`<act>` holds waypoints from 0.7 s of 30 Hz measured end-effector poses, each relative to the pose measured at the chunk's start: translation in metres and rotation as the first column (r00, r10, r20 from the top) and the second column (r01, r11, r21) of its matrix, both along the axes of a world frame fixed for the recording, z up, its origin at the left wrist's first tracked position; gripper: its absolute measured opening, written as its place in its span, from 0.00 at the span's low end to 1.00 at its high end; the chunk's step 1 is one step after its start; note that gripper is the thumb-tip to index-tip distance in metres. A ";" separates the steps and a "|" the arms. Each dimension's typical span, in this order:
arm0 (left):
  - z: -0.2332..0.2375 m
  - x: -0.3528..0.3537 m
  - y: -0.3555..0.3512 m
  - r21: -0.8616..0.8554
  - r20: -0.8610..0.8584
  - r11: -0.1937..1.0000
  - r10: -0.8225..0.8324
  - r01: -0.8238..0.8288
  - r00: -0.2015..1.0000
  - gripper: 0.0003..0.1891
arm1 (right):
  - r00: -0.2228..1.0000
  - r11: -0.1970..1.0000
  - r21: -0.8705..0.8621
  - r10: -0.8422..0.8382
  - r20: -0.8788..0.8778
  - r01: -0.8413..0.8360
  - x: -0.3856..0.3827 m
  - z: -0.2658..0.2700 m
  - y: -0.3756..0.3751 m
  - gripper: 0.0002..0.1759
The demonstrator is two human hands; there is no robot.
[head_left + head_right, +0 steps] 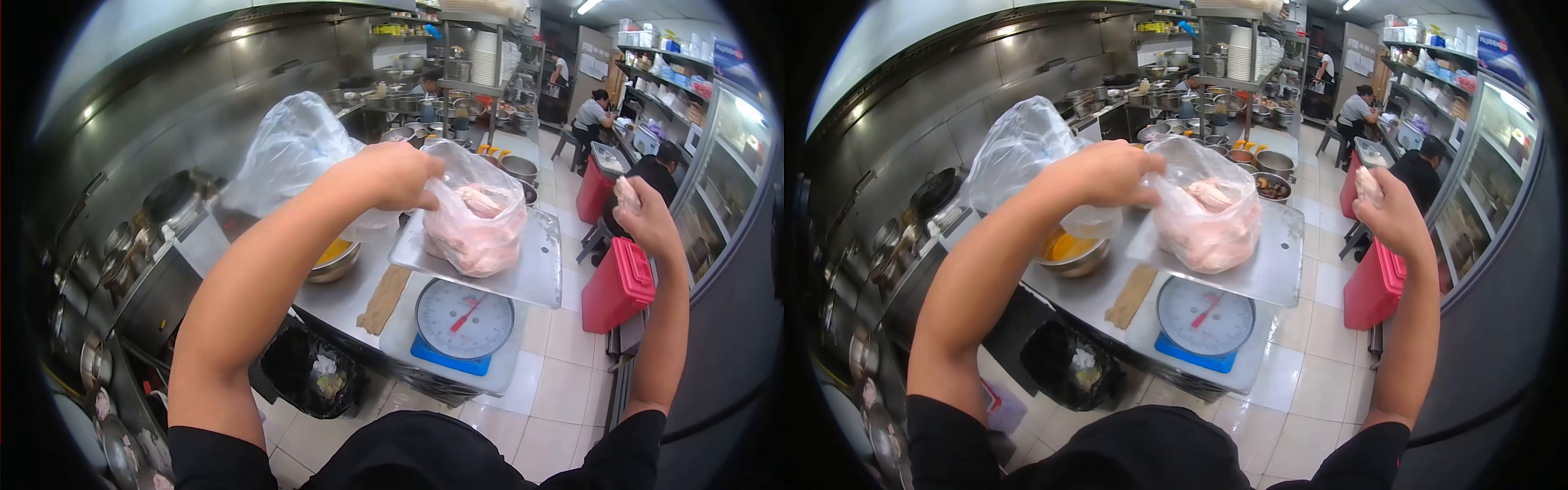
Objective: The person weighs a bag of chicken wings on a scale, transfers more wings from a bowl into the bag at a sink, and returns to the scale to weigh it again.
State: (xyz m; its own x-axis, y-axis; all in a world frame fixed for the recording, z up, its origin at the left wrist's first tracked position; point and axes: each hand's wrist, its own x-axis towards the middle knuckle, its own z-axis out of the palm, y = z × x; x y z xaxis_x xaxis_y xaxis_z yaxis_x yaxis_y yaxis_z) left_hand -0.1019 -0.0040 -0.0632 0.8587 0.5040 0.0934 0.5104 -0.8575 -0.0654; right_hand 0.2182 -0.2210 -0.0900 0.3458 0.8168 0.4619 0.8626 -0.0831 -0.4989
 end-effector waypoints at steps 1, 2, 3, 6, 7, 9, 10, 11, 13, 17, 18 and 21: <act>0.003 0.009 0.004 0.007 -0.101 1.000 0.018 -0.017 0.995 0.21 | 1.000 0.999 0.022 -0.026 -0.005 0.026 0.008 -0.007 -0.010 0.14; 0.004 0.015 0.006 0.046 -0.076 0.998 -0.034 0.038 0.996 0.14 | 0.999 0.998 0.040 -0.049 -0.011 0.050 0.015 -0.014 -0.020 0.13; 0.010 0.019 0.006 0.087 -0.043 0.993 -0.070 0.074 0.997 0.14 | 0.997 0.996 0.058 -0.072 -0.017 0.073 0.023 -0.021 -0.029 0.13; 0.031 0.033 0.001 0.216 0.023 0.962 -0.175 0.166 0.984 0.14 | 0.989 0.992 0.084 -0.081 -0.123 0.092 0.048 -0.036 -0.053 0.14; 0.034 0.040 0.000 0.235 0.042 0.954 -0.199 0.184 0.979 0.14 | 0.979 0.992 0.084 -0.078 -0.186 0.095 0.050 -0.038 -0.059 0.14; 0.044 0.050 0.000 0.282 0.081 0.937 -0.237 0.205 0.968 0.14 | 0.964 0.990 0.089 -0.084 -0.254 0.110 0.049 -0.038 -0.068 0.13; 0.049 0.056 0.005 0.323 0.172 0.922 -0.280 0.215 0.944 0.14 | 0.951 0.988 0.094 -0.088 -0.295 0.121 0.043 -0.036 -0.072 0.13; 0.058 0.058 0.008 0.342 0.202 0.917 -0.283 0.203 0.937 0.15 | 0.937 0.986 0.098 -0.093 -0.338 0.133 0.040 -0.035 -0.076 0.12; 0.085 0.061 0.017 0.409 0.293 0.908 -0.228 0.094 0.928 0.16 | 0.948 0.981 0.128 -0.099 -0.303 0.144 0.045 -0.039 -0.080 0.13; 0.119 0.047 0.048 0.572 0.480 0.820 -0.353 0.018 0.803 0.14 | 0.947 0.982 0.119 -0.108 -0.302 0.150 0.040 -0.034 -0.082 0.14; 0.129 0.039 0.049 0.546 0.497 0.838 -0.309 -0.016 0.811 0.14 | 0.946 0.981 0.126 -0.100 -0.308 0.145 0.037 -0.032 -0.082 0.14; 0.149 0.014 0.047 0.519 0.486 0.845 -0.165 -0.131 0.858 0.19 | 0.949 0.980 0.176 -0.030 -0.315 0.090 0.042 -0.036 -0.077 0.13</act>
